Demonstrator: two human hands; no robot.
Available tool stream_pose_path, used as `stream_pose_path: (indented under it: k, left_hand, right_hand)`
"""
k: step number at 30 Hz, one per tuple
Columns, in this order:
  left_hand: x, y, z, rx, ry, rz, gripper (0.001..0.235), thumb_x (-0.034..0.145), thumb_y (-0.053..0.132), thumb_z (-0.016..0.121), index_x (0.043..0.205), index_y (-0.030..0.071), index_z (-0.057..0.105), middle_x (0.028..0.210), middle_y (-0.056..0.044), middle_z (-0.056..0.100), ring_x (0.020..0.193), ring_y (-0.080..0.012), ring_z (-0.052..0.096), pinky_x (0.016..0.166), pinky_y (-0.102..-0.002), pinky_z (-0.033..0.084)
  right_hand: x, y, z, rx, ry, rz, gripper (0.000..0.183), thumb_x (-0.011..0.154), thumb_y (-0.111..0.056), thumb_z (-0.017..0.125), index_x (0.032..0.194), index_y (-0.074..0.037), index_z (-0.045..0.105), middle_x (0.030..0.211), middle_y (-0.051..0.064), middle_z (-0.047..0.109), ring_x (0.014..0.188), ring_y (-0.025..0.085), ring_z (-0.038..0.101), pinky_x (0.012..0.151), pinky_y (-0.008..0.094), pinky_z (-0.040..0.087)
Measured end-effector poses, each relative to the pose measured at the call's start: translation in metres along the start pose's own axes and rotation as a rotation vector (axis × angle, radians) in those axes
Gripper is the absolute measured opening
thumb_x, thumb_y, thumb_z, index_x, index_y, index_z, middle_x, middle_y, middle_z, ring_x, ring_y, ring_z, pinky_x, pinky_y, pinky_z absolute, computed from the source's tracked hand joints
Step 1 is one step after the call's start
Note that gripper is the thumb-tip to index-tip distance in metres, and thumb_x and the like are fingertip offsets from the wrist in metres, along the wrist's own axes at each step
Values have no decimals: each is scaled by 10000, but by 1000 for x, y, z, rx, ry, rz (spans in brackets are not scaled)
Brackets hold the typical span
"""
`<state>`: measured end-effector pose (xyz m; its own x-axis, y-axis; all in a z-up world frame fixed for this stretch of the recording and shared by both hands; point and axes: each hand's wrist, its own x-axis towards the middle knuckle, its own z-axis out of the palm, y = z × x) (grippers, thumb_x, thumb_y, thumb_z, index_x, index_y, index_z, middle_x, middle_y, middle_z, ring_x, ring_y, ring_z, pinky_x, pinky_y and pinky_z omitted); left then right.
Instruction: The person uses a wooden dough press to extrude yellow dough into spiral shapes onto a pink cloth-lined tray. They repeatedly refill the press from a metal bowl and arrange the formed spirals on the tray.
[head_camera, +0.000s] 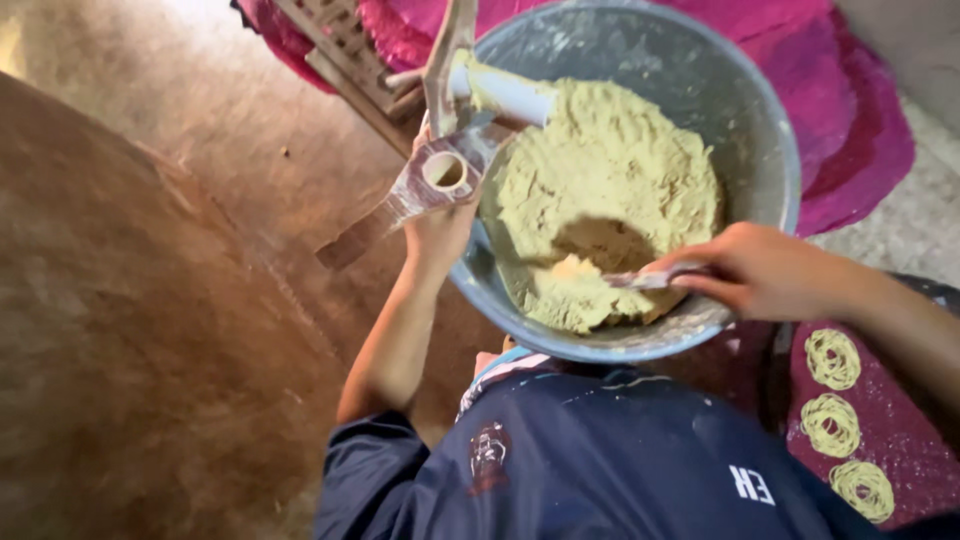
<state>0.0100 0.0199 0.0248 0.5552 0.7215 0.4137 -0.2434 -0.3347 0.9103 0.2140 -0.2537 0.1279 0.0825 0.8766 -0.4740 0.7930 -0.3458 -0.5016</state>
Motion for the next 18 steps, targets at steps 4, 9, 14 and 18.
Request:
stream_pose_path:
  k: [4, 9, 14, 18]
  left_hand:
    - [13, 41, 22, 294, -48, 26, 708, 826, 132, 828, 1454, 63, 509, 1199, -72, 719, 1061, -140, 711, 933, -302, 588]
    - [12, 57, 44, 573, -311, 379, 732, 793, 261, 851, 1424, 87, 525, 1375, -115, 630, 1200, -275, 667, 951, -361, 572]
    - [13, 45, 55, 700, -404, 447, 640, 789, 313, 843, 1343, 112, 592, 1391, -100, 635, 1143, -277, 671, 858, -388, 568]
    - [3, 32, 67, 495, -482, 213, 655, 819, 287, 838, 1384, 68, 590, 1298, -142, 645, 1164, -302, 643, 967, -386, 535]
  right_hand:
    - [-24, 10, -34, 217, 126, 114, 421, 966, -369, 593, 1344, -228, 713, 583, 45, 661, 414, 140, 524, 416, 313, 425]
    - [-18, -11, -63, 199, 222, 163, 364, 961, -310, 620, 1303, -249, 725, 595, 81, 579, 469, 169, 493, 447, 330, 386]
    - [-14, -56, -71, -600, 493, 50, 226, 873, -271, 678, 1086, -307, 746, 768, 11, 717, 601, 266, 675, 480, 409, 466]
    - [26, -76, -21, -1245, 506, -156, 128, 877, -176, 630, 946, -82, 681, 734, 22, 645, 579, 173, 665, 474, 308, 518]
